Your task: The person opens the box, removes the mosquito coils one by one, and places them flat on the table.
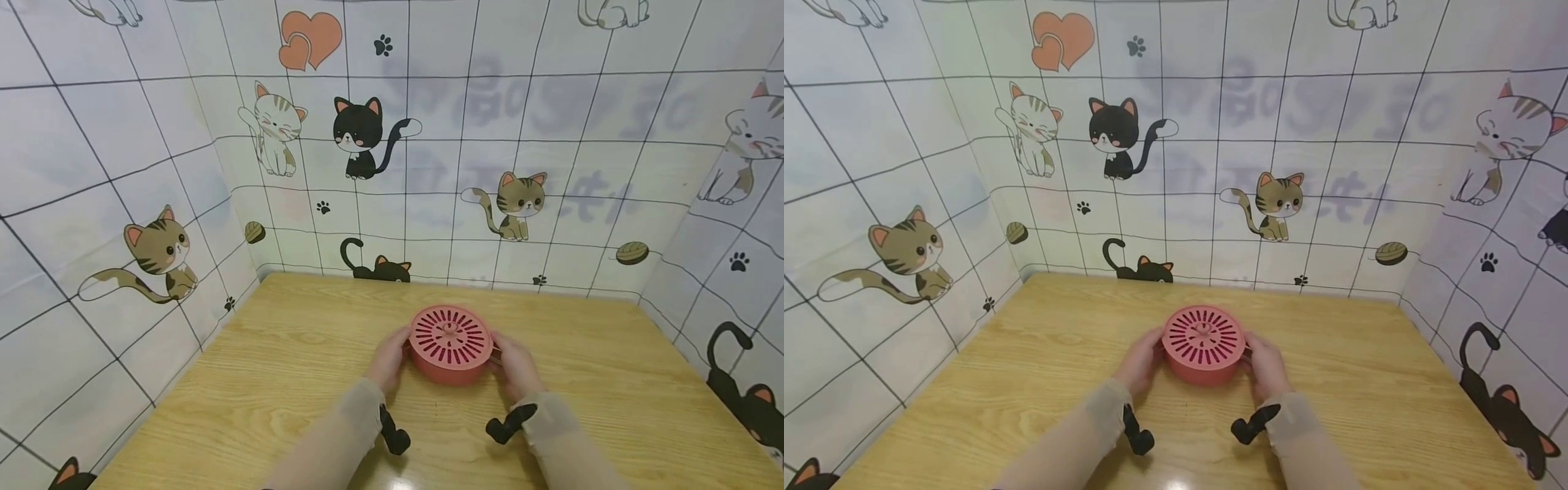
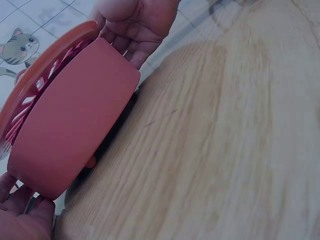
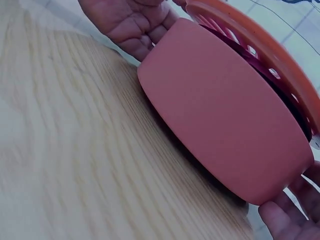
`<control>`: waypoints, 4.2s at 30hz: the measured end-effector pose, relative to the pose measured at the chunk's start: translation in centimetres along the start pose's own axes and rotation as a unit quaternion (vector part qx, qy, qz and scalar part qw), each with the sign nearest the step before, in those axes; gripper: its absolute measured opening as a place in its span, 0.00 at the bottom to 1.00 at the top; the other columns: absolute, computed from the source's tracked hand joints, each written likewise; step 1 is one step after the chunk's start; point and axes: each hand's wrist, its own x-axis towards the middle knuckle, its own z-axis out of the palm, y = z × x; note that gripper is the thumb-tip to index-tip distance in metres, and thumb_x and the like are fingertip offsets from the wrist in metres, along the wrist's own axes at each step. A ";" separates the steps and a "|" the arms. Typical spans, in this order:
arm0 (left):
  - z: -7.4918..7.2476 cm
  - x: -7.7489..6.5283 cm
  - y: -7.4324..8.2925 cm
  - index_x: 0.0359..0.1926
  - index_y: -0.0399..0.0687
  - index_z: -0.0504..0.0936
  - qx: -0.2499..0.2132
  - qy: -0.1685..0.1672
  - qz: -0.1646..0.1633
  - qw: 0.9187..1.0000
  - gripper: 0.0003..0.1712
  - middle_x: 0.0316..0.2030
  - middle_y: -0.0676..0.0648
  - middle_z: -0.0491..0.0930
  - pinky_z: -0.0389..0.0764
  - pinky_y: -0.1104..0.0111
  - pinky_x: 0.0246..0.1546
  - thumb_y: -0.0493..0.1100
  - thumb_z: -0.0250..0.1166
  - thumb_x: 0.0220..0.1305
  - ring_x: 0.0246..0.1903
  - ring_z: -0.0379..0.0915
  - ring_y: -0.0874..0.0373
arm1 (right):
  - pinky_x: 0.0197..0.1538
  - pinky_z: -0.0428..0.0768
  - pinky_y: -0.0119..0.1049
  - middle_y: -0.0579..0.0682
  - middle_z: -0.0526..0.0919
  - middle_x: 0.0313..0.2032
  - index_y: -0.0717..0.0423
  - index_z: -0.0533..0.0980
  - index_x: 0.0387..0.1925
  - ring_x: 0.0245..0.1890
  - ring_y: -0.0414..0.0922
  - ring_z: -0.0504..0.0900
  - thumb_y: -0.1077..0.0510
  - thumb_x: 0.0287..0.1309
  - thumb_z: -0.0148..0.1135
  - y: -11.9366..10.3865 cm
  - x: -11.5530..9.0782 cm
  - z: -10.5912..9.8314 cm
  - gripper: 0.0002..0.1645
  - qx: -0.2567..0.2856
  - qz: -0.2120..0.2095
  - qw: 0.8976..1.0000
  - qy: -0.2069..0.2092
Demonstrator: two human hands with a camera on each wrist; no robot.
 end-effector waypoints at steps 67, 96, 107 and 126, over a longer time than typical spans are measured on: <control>1.5 0.8 5.2 0.47 0.56 0.87 0.376 -0.073 0.028 0.923 0.14 0.46 0.56 0.80 0.76 0.71 0.38 0.51 0.66 0.62 0.41 0.73 0.63 | 0.66 0.62 0.55 0.48 0.59 0.70 0.42 0.59 0.71 0.66 0.54 0.63 0.48 0.59 0.66 3.6 -1.8 0.4 0.42 -0.144 -0.143 0.972 -0.121; 0.4 0.1 6.3 0.36 0.63 0.88 0.362 -0.035 0.015 0.931 0.08 0.40 0.59 0.80 0.73 0.71 0.37 0.56 0.68 0.58 0.44 0.71 0.61 | 0.64 0.68 0.49 0.48 0.60 0.70 0.45 0.58 0.72 0.66 0.52 0.63 0.50 0.59 0.66 3.4 -1.6 0.6 0.43 -0.131 -0.147 0.971 -0.133; -3.6 0.4 8.2 0.38 0.55 0.89 0.278 0.003 0.036 0.960 0.10 0.36 0.53 0.85 0.78 0.70 0.33 0.52 0.70 0.57 0.37 0.78 0.59 | 0.63 0.68 0.53 0.51 0.62 0.69 0.46 0.62 0.70 0.64 0.55 0.66 0.48 0.57 0.67 3.7 -1.7 -0.1 0.42 -0.179 -0.151 0.966 -0.114; -14.3 0.4 5.8 0.43 0.50 0.86 0.350 0.156 -0.026 0.923 0.14 0.43 0.48 0.82 0.73 0.68 0.36 0.52 0.66 0.62 0.40 0.72 0.55 | 0.62 0.69 0.50 0.52 0.60 0.69 0.49 0.61 0.71 0.64 0.54 0.66 0.48 0.57 0.68 4.0 -1.5 0.2 0.43 -0.165 -0.150 0.968 -0.116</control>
